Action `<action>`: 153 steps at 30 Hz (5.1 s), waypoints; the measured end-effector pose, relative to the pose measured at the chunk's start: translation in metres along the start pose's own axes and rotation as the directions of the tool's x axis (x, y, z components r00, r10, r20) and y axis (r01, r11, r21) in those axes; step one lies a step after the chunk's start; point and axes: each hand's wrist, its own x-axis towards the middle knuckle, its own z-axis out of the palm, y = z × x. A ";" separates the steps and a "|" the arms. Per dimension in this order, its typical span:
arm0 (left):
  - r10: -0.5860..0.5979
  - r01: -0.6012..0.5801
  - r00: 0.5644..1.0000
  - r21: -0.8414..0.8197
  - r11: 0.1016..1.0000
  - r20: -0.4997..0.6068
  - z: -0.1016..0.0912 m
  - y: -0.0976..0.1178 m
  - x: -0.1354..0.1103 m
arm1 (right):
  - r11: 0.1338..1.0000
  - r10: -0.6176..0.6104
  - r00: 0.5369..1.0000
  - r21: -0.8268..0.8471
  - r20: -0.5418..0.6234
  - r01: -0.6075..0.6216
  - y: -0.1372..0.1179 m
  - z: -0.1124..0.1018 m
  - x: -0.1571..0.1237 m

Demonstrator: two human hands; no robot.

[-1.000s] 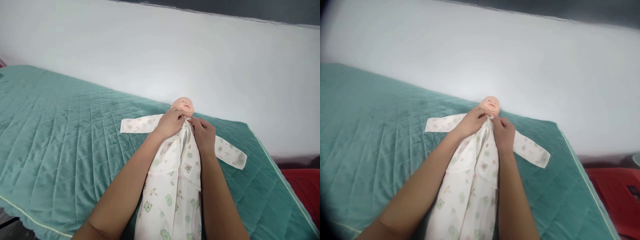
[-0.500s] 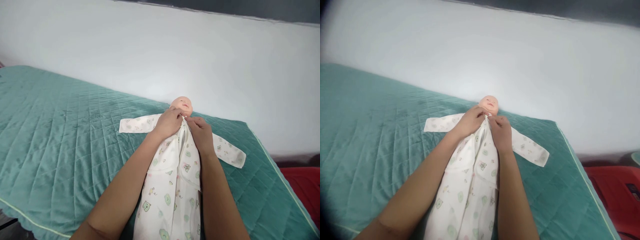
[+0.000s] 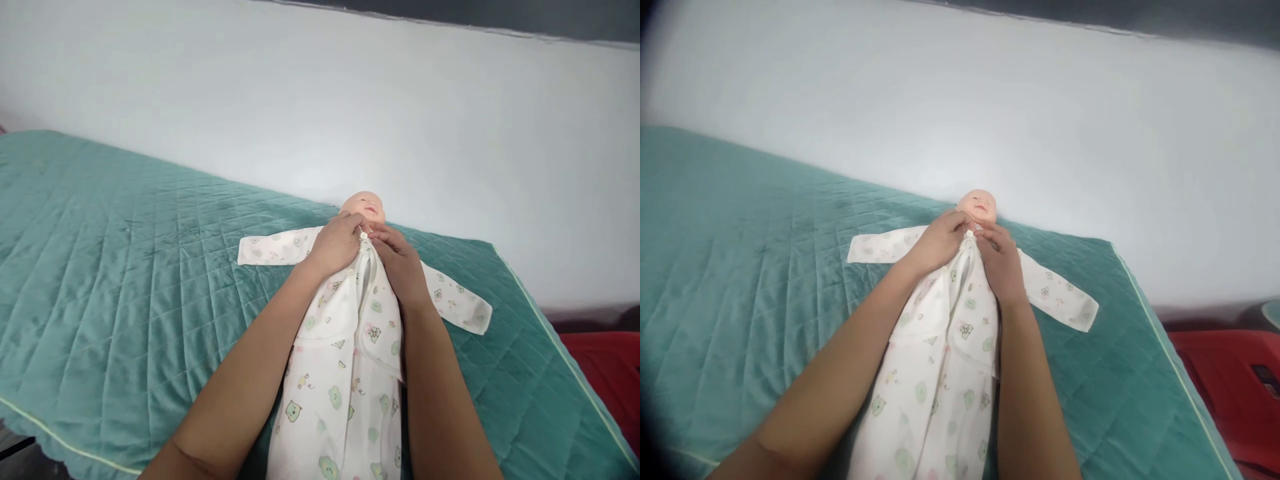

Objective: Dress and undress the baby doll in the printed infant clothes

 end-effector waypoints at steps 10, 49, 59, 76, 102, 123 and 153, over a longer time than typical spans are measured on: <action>-0.010 0.010 1.000 -0.043 0.999 -0.007 -0.002 0.004 -0.003 | 0.998 0.014 0.998 0.054 -0.059 -0.011 -0.003 0.003 -0.003; -0.049 0.050 0.999 -0.029 0.998 0.017 -0.002 0.007 -0.002 | 0.982 -0.006 1.000 -0.189 -0.024 0.001 0.011 -0.004 0.021; -0.083 0.084 0.996 -0.033 0.996 0.037 -0.003 0.008 0.000 | 0.987 -0.011 0.995 -0.161 -0.102 -0.006 0.008 0.002 0.020; -0.074 0.073 0.997 -0.101 0.992 -0.005 -0.002 0.005 0.000 | 0.996 0.019 0.997 -0.084 -0.081 -0.026 0.014 0.000 0.015; -0.101 0.083 0.994 -0.274 0.958 -0.052 -0.019 0.021 -0.057 | 0.902 -0.020 0.998 -0.432 -0.062 -0.009 -0.034 0.002 -0.052; -0.126 0.120 0.992 -0.348 0.930 0.006 -0.017 0.032 -0.050 | 0.975 0.158 0.987 0.162 -0.033 -0.150 -0.014 -0.007 -0.049; -0.108 0.126 0.991 -0.304 0.944 0.077 -0.020 0.027 -0.055 | 0.983 0.171 0.984 -0.078 0.050 -0.167 -0.031 0.002 -0.054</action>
